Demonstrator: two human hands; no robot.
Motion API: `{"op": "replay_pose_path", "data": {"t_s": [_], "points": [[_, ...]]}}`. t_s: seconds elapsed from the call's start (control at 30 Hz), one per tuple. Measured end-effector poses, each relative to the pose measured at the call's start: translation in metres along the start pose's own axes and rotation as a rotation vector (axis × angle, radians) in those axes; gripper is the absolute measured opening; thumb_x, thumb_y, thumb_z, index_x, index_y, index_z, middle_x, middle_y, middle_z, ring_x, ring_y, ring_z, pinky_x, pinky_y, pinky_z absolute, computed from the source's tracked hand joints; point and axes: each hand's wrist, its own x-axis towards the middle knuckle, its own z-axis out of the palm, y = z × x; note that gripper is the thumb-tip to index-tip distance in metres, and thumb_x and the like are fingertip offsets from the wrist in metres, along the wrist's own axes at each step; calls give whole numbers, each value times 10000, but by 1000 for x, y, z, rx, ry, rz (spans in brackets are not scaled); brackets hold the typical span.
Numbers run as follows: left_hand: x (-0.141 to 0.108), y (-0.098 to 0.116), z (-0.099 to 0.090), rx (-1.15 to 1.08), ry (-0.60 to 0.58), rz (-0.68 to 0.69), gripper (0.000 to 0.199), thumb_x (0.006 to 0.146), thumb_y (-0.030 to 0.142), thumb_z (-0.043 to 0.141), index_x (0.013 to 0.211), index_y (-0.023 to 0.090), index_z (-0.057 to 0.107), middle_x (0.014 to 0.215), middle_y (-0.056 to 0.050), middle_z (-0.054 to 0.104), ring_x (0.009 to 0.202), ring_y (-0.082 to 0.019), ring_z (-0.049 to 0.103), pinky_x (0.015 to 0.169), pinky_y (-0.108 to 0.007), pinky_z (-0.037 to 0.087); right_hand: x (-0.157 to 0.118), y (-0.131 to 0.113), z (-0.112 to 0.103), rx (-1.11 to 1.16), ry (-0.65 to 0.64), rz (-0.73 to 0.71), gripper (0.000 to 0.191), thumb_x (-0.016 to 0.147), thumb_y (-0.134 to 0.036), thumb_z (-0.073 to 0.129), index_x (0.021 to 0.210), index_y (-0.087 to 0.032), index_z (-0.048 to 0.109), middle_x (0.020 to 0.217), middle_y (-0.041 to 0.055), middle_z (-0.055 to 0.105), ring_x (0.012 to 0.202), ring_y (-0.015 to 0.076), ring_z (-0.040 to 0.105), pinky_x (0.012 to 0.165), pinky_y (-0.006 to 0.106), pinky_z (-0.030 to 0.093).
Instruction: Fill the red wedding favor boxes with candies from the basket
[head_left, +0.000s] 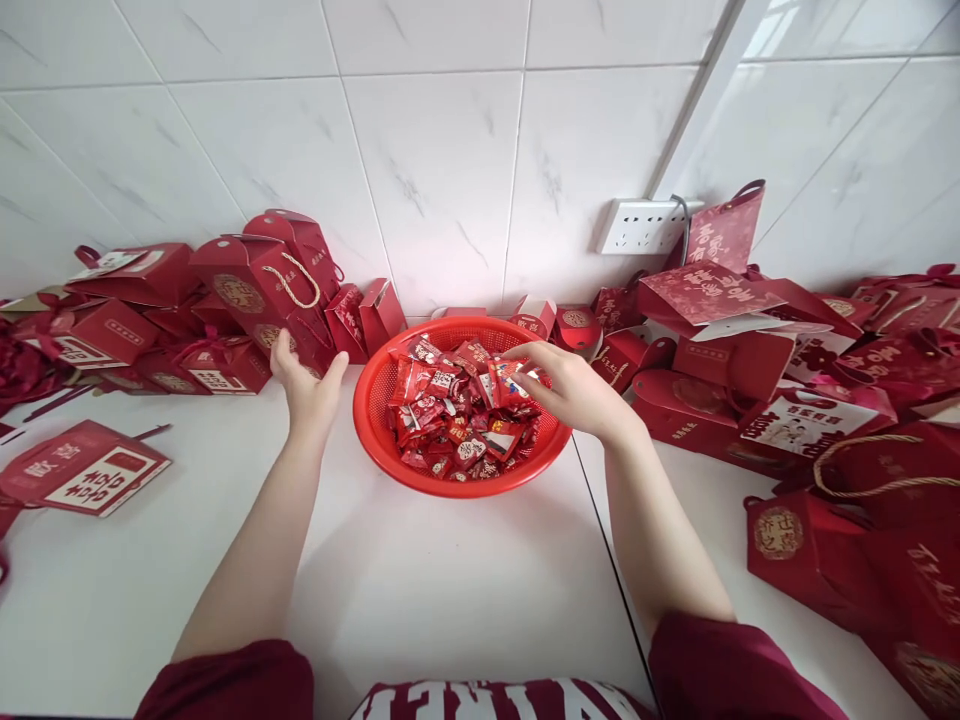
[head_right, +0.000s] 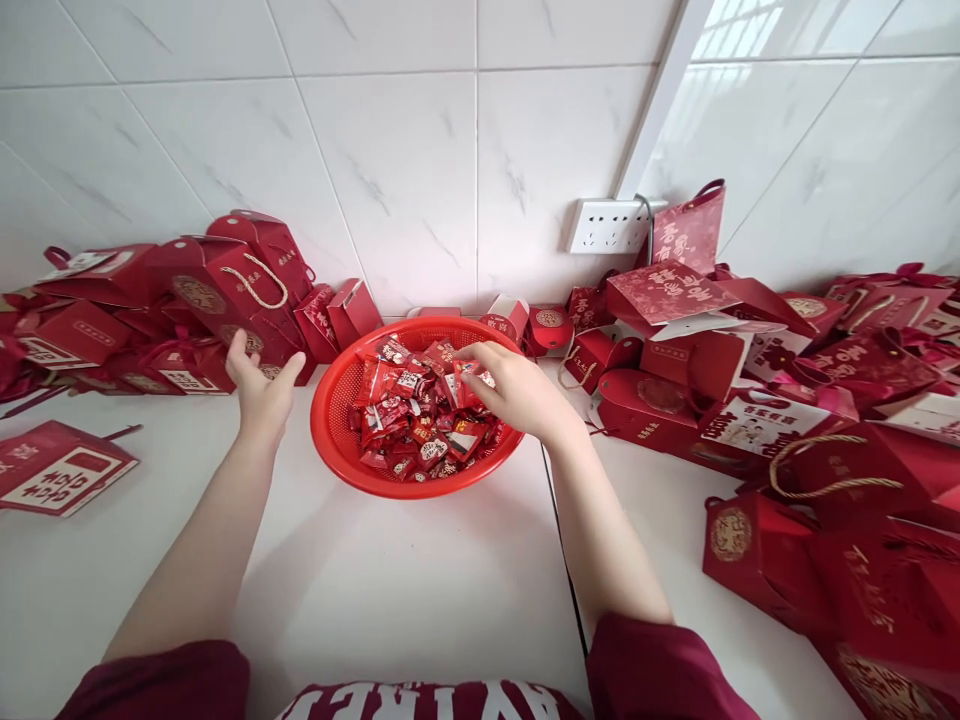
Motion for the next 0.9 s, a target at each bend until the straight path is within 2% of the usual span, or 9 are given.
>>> {"op": "replay_pose_path", "data": {"t_s": [0.07, 0.1, 0.17, 0.23, 0.33, 0.4, 0.47, 0.63, 0.9], "points": [[-12, 39, -6, -84, -159, 146, 658, 873, 430, 636, 1467, 277, 397, 1553, -67, 395, 1374, -256, 478, 1126, -397, 429, 4, 0, 8, -76, -184, 78, 297, 1025, -220, 371, 1210, -210, 602, 1251, 80, 664, 1107, 220, 634, 934, 342, 481], [-18, 57, -7, -101, -303, 184, 522, 904, 442, 593, 1382, 257, 497, 1435, -56, 537, 1286, -245, 559, 1101, -396, 451, 6, -1, 14, -123, -306, 121, 313, 1016, -191, 355, 1172, -197, 627, 1212, 92, 681, 1083, 229, 644, 922, 344, 480], [-29, 86, -4, -80, -639, 212, 398, 912, 475, 577, 1232, 243, 625, 1259, -38, 667, 1156, -234, 639, 1040, -378, 494, 10, -2, 29, -197, -538, 193, 310, 994, -180, 382, 1056, -166, 684, 1073, 121, 718, 982, 255, 674, 862, 355, 492], [-40, 100, 7, 10, -935, 228, 375, 908, 501, 574, 1171, 251, 667, 1175, -34, 708, 1076, -220, 670, 954, -337, 538, 12, -3, 45, -217, -661, 227, 293, 977, -219, 435, 1020, -148, 716, 1018, 144, 724, 937, 279, 685, 823, 368, 504], [-50, 99, 27, 206, -1167, 324, 380, 928, 463, 524, 1208, 241, 651, 1170, -56, 707, 1061, -213, 674, 910, -318, 547, 12, -4, 62, -222, -703, 237, 413, 908, -359, 601, 1270, -168, 652, 1305, 167, 628, 1215, 346, 575, 947, 419, 480], [-53, 90, 38, 301, -1208, 399, 335, 905, 389, 545, 1165, 222, 673, 1191, -74, 687, 1101, -234, 653, 963, -345, 518, 11, -3, 67, -230, -730, 245, 703, 785, -426, 744, 1422, -209, 540, 1441, 157, 529, 1340, 379, 460, 1028, 467, 436], [-54, 81, 43, 345, -1222, 433, 302, 854, 295, 581, 1124, 215, 692, 1217, -81, 658, 1110, -250, 637, 988, -362, 496, 12, -3, 68, -240, -762, 266, 862, 691, -408, 821, 1468, -232, 492, 1433, 158, 532, 1313, 390, 476, 1020, 488, 443], [-55, 67, 43, 469, -1241, 452, 522, 738, 118, 594, 1238, 254, 648, 1335, -64, 575, 1050, -242, 654, 914, -333, 510, 14, -3, 67, -255, -762, 290, 757, 720, -243, 770, 1432, -213, 516, 1305, 165, 606, 1235, 370, 510, 912, 429, 501], [-59, 71, 41, 571, -1206, 449, 562, 731, 46, 514, 1227, 278, 644, 1306, -47, 590, 880, -220, 679, 702, -321, 511, 12, 0, 66, -241, -738, 253, 620, 760, -192, 677, 1367, -234, 557, 1223, 119, 663, 1162, 328, 581, 799, 346, 509]]}}
